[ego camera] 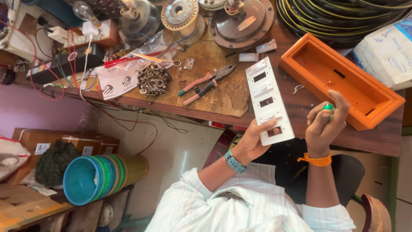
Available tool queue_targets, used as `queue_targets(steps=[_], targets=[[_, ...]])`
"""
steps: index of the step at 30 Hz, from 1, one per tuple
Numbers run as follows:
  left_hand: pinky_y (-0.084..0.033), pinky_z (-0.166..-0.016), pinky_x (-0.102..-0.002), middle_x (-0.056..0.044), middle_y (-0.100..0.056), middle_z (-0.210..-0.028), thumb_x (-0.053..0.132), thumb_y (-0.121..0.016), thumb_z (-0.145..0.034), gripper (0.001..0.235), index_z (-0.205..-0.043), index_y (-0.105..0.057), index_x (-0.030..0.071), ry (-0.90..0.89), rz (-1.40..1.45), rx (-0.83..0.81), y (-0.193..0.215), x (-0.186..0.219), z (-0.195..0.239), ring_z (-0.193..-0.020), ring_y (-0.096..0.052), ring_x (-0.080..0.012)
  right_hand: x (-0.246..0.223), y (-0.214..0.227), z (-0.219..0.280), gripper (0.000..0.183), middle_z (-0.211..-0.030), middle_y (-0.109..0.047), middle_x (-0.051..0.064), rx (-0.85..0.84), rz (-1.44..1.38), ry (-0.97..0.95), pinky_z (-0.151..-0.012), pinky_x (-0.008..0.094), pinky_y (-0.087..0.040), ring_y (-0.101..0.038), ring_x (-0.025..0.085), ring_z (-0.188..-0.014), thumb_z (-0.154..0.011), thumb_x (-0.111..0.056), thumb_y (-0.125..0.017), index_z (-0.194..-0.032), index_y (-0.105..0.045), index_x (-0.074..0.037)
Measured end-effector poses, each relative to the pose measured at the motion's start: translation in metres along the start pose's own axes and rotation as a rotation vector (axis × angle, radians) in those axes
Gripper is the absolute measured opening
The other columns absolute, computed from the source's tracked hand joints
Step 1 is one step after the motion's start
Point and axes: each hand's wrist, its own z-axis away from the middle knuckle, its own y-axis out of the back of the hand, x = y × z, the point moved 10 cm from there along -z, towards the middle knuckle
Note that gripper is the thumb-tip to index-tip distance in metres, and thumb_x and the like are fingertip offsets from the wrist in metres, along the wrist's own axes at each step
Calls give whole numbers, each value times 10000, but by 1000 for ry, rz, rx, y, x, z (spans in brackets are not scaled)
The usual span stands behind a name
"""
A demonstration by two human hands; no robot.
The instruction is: The person assembles a white plastic electrical switchboard by inserting switches and securing them with screws. They use a screwdriver and pliers to tighten screws and adjust components on the board.
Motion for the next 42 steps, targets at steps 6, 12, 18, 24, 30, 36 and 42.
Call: queue_targets(steps=[6,12,18,24,30,36,42], targets=[[-550,-666,-195,-108,-691,-1075,88,-802,-933,387,-1249,-618,-38,172,-255,-79,-7,-7,-4,-897,-681,-132,3,11,-2,361,-694,-523,35,89,142,38,-538,204,-408,-536,92,-579,-1227,-376,-459,-1298,-513,-26],[-599,-680,-251,-93,-705,-1026,95,-799,-860,382,-1188,-628,-1,130,-346,63,11,14,-3,-870,-711,-157,8,4,4,369,-723,-613,42,1,198,113,-549,201,-443,-594,95,-599,-1175,-388,-424,-1203,-515,-31],[-579,-693,-269,-39,-702,-1057,112,-791,-841,409,-1209,-626,42,105,-416,92,7,23,5,-918,-701,-131,-9,44,12,359,-753,-617,93,84,299,111,-694,231,-491,-634,156,-671,-1289,-352,-355,-1271,-481,-17],[-512,-648,-245,-33,-725,-981,206,-824,-882,338,-1124,-714,-3,34,-627,99,29,14,3,-850,-659,-97,-10,81,26,466,-925,-653,182,123,259,-29,-650,262,-497,-597,233,-709,-1259,-343,-339,-1537,-265,23],[-512,-545,-240,-51,-738,-915,251,-845,-852,363,-1080,-728,-6,20,-786,149,31,18,-1,-763,-674,-92,-47,30,15,559,-1062,-747,195,-198,250,80,-780,283,-641,-790,269,-935,-1213,-492,-327,-1423,-380,23],[-525,-552,-234,-47,-738,-911,262,-838,-859,359,-1082,-720,6,-4,-818,150,27,19,-3,-751,-676,-82,-45,17,7,441,-1047,-730,196,-239,93,56,-763,274,-659,-802,272,-962,-1227,-427,-419,-1359,-413,-6],[-523,-546,-228,-43,-739,-888,261,-834,-863,349,-1073,-731,2,-11,-876,152,25,18,-3,-720,-667,-74,-47,1,15,314,-987,-730,160,-223,200,43,-748,264,-648,-806,264,-965,-1196,-303,-582,-1282,-494,-14]])
